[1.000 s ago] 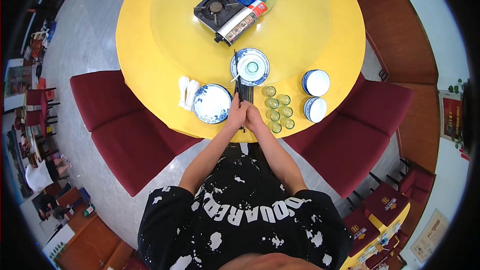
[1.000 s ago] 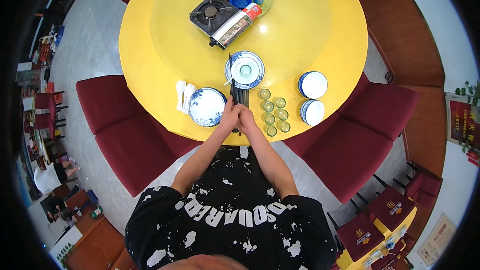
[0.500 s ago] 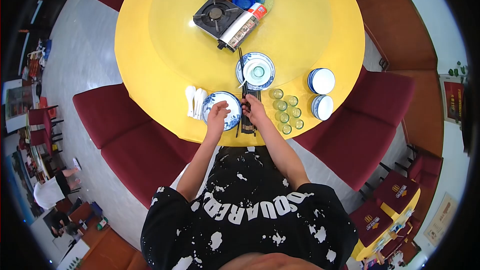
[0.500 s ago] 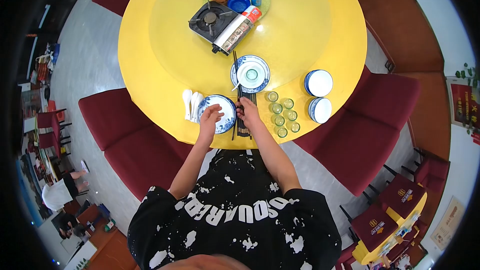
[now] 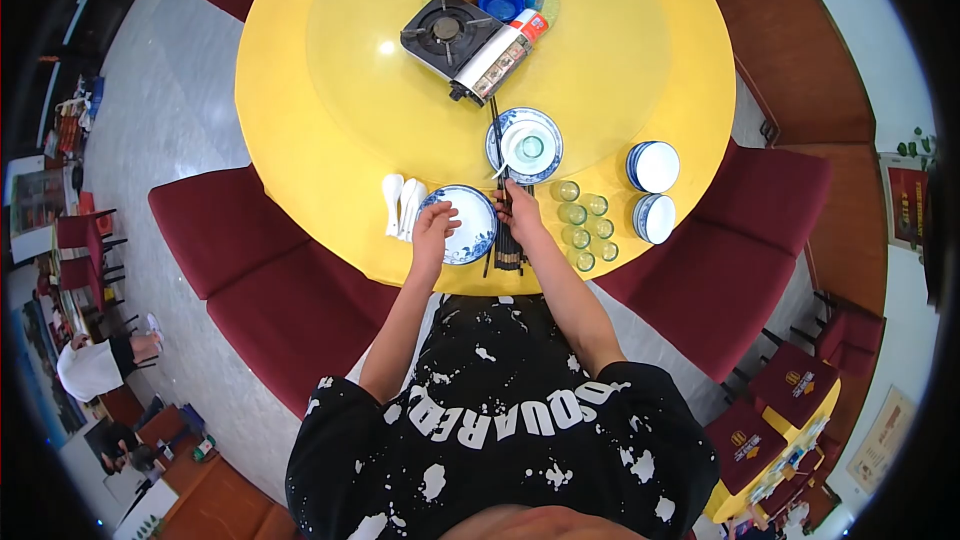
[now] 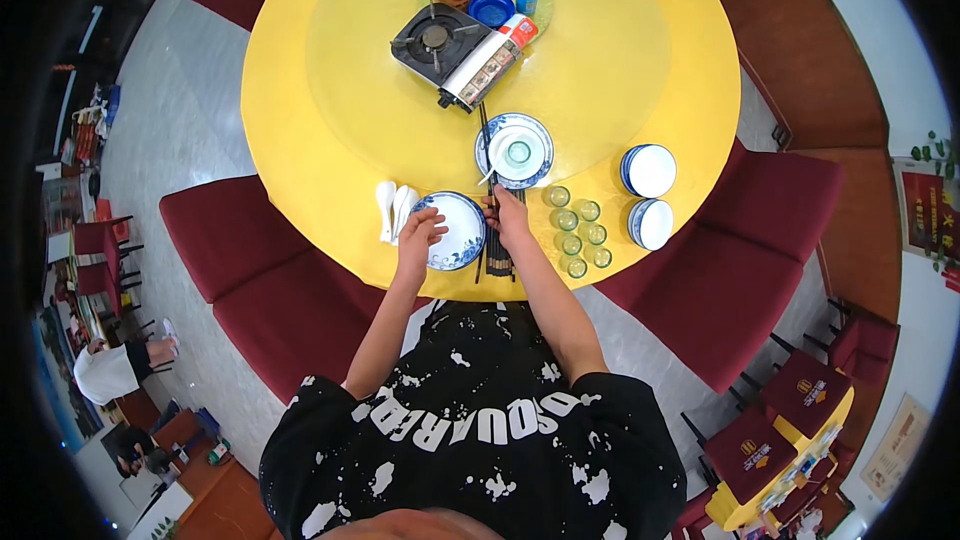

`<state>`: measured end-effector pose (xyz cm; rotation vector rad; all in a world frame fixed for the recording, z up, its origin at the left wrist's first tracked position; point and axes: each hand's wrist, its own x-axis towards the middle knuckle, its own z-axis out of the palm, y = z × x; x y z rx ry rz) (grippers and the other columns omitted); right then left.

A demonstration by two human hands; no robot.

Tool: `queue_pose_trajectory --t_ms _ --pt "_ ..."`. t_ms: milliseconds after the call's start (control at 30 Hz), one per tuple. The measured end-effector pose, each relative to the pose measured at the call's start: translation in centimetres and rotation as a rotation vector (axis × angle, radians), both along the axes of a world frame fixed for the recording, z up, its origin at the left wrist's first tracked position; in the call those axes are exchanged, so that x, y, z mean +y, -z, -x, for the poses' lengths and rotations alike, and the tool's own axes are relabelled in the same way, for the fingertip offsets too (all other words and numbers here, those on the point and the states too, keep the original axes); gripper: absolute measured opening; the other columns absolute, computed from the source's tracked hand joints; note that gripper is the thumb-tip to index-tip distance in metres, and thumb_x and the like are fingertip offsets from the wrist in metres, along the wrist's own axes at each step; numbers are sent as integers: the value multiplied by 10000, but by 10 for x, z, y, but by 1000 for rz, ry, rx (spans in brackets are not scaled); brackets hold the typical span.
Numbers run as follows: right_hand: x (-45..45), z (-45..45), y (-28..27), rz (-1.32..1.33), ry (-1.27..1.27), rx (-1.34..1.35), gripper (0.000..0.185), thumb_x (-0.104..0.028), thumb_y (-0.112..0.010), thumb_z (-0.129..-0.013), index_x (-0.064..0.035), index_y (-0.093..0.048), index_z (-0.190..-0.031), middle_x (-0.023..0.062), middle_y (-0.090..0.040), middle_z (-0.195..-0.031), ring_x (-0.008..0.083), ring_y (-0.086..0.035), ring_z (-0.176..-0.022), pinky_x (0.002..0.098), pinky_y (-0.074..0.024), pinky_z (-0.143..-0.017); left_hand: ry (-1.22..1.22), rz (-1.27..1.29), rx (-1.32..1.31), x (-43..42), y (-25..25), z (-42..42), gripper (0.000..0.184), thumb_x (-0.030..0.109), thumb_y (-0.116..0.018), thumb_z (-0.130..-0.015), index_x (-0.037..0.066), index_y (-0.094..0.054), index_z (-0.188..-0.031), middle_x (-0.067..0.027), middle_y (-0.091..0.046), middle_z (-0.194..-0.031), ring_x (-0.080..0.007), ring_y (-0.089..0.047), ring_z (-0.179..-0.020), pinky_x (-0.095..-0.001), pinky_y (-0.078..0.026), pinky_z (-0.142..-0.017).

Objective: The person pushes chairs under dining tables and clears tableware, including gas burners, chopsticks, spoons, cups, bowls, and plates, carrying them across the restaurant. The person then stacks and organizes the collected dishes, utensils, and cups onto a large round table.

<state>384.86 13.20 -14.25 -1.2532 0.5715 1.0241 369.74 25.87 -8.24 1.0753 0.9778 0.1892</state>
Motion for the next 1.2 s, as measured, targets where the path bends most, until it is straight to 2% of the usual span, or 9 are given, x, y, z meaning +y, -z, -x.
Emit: queue_pose_trajectory --t_ms 200,300,533,633,733,767,867,1000,1200 --pt "-4 2 10 -35 40 30 372 -421 -603 -962 -107 -616 -1160 35 -680 -913 129 -608 -683 257 -489 -611 -21 38 34 -6 5 13 267 111 -493 -959 27 -598 -1190 -97 -679 -1084 -163 -653 -904 -280 -474 -793" --pt "-14 7 13 -30 31 38 301 -408 -597 -961 -136 -615 -1088 26 -687 -938 141 -615 -770 300 -502 -713 -36 47 51 -7 7 17 263 118 -502 -957 24 -601 -1182 -106 -683 -1082 -170 -660 -915 -279 -480 -795" --pt "-22 19 8 -23 -3 -54 272 -304 -611 -964 -126 -605 -1169 1 -680 -957 111 -609 -784 277 -499 -684 -167 -64 -30 6 14 17 240 88 -492 -959 13 -610 -1153 -96 -682 -1036 -164 -653 -869 -267 -486 -784" --pt "-19 21 9 -34 23 -65 255 -267 -610 -969 -103 -628 -1163 -2 -669 -939 84 -592 -729 226 -476 -604 -209 -132 -74 29 6 10 240 66 -487 -955 -16 -605 -1147 -106 -671 -1026 -160 -642 -845 -256 -485 -772" --pt "-19 22 19 -54 -10 -82 288 -289 -620 -959 -117 -605 -1190 4 -671 -959 112 -603 -771 278 -498 -675 -229 -191 -105 54 -4 -1 242 56 -478 -954 -39 -604 -1138 -109 -656 -1028 -153 -624 -866 -264 -489 -790" --pt "-19 22 17 -51 13 -70 295 -291 -623 -956 -115 -603 -1192 8 -671 -961 114 -603 -768 276 -497 -672 -215 -229 -95 63 -8 -5 242 48 -474 -953 -43 -603 -1137 -107 -651 -1025 -151 -616 -872 -268 -490 -801" --pt "-26 24 3 -19 57 -50 313 -296 -628 -949 -106 -602 -1197 21 -667 -969 115 -602 -748 265 -494 -653 -103 -466 3 97 6 -15 300 89 -494 -947 -28 -598 -1203 -163 -649 -1130 -253 -623 -1020 -337 -481 -912" --pt "-49 31 -5 20 39 -73 334 -290 -610 -954 -83 -589 -1215 35 -666 -949 111 -602 -714 249 -488 -615 282 -1061 206 147 50 -27 432 180 -529 -917 12 -559 -1314 -262 -530 -1361 -428 -492 -1269 -464 -380 -1082" --pt "-82 47 -6 61 38 -46 306 -224 -540 -970 -55 -583 -1222 46 -669 -905 111 -602 -685 249 -479 -586 548 -1326 391 156 87 -33 498 223 -517 -910 25 -525 -1367 -286 -421 -1456 -468 -410 -1328 -504 -347 -1107"
